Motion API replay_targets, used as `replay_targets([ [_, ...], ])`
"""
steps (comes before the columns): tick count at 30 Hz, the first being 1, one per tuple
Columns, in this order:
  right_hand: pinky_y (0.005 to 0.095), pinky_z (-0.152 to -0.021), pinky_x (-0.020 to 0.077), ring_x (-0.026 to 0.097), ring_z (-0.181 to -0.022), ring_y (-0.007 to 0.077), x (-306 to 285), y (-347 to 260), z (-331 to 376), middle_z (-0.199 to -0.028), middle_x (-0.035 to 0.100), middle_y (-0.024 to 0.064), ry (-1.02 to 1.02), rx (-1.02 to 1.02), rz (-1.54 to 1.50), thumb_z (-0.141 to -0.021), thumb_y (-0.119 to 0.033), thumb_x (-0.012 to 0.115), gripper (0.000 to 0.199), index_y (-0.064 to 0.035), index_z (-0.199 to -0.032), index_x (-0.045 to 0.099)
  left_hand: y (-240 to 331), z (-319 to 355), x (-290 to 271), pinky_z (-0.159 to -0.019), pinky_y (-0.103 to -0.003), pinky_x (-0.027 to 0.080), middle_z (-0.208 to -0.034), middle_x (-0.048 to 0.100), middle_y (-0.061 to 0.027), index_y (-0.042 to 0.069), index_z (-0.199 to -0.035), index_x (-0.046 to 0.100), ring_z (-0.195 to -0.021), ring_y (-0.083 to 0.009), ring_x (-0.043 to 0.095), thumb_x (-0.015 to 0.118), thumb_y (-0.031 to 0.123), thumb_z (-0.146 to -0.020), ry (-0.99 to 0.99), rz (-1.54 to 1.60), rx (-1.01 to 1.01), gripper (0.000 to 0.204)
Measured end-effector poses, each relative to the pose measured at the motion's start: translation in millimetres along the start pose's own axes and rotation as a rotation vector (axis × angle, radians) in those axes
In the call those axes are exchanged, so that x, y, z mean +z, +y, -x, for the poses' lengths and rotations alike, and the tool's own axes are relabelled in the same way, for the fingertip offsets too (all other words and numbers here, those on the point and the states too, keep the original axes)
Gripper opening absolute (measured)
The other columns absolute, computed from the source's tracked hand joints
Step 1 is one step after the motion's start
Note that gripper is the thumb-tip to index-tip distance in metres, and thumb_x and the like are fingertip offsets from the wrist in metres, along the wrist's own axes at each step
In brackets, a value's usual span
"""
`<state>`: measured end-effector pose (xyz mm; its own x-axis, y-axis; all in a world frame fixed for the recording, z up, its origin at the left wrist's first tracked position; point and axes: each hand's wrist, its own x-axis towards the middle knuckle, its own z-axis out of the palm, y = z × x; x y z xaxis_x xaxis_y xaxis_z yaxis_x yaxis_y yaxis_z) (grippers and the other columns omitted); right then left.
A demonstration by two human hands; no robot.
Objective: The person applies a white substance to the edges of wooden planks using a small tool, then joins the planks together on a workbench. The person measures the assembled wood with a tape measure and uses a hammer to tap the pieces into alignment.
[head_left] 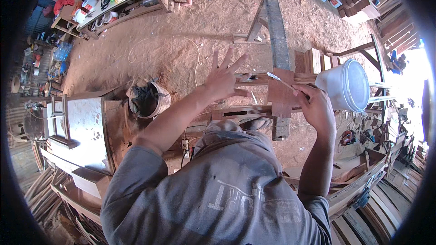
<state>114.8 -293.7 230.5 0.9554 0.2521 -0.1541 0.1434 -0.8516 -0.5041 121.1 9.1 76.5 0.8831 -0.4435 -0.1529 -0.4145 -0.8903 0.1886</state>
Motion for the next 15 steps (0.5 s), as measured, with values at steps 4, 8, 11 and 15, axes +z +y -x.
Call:
replay_targets([
  [4,0.0482,-0.088,0.0573,0.076,-0.101,0.0418,-2,-4,2,-0.114,0.079,0.0214,-0.006,0.012,-0.005,-0.103,-0.018,0.072,0.025,-0.0064,-0.123,0.08,-14,-7,-5,-0.129,-0.08,0.003,-0.184,0.021,-0.0071,0.04,-0.152,0.067,-0.168,-0.051,0.003,0.045,0.096,-0.083,0.107,-0.058,0.185,0.092],
  [8,0.0481,-0.089,0.0573,0.075,-0.101,0.043,1,-3,4,-0.113,0.078,0.0222,0.005,-0.006,-0.028,-0.103,-0.018,0.072,0.025,-0.0063,-0.123,0.08,-26,-18,-17,-0.13,-0.08,0.004,-0.185,0.018,-0.0022,0.043,-0.16,0.057,-0.169,-0.0463,0.005,0.05,0.095,-0.079,0.131,-0.18,0.352,0.096],
  [11,0.0481,-0.089,0.0574,0.075,-0.099,0.0431,4,-3,9,-0.112,0.079,0.0216,0.038,0.002,-0.052,-0.102,-0.017,0.073,0.025,-0.0059,-0.123,0.08,-30,-24,-19,-0.131,-0.079,0.002,-0.185,0.017,-0.001,0.044,-0.164,0.05,-0.169,-0.0443,0.006,0.055,0.094,-0.076,0.102,-0.238,0.42,0.101],
  [15,0.0476,-0.088,0.0576,0.075,-0.098,0.0424,5,-3,13,-0.113,0.078,0.0226,0.068,-0.032,-0.088,-0.103,-0.017,0.073,0.025,-0.0037,-0.123,0.079,-30,-28,-16,-0.131,-0.079,0.0,-0.185,0.019,-0.0011,0.045,-0.167,0.044,-0.169,-0.0441,0.009,0.059,0.094,-0.073,0.101,-0.307,0.454,0.108],
])
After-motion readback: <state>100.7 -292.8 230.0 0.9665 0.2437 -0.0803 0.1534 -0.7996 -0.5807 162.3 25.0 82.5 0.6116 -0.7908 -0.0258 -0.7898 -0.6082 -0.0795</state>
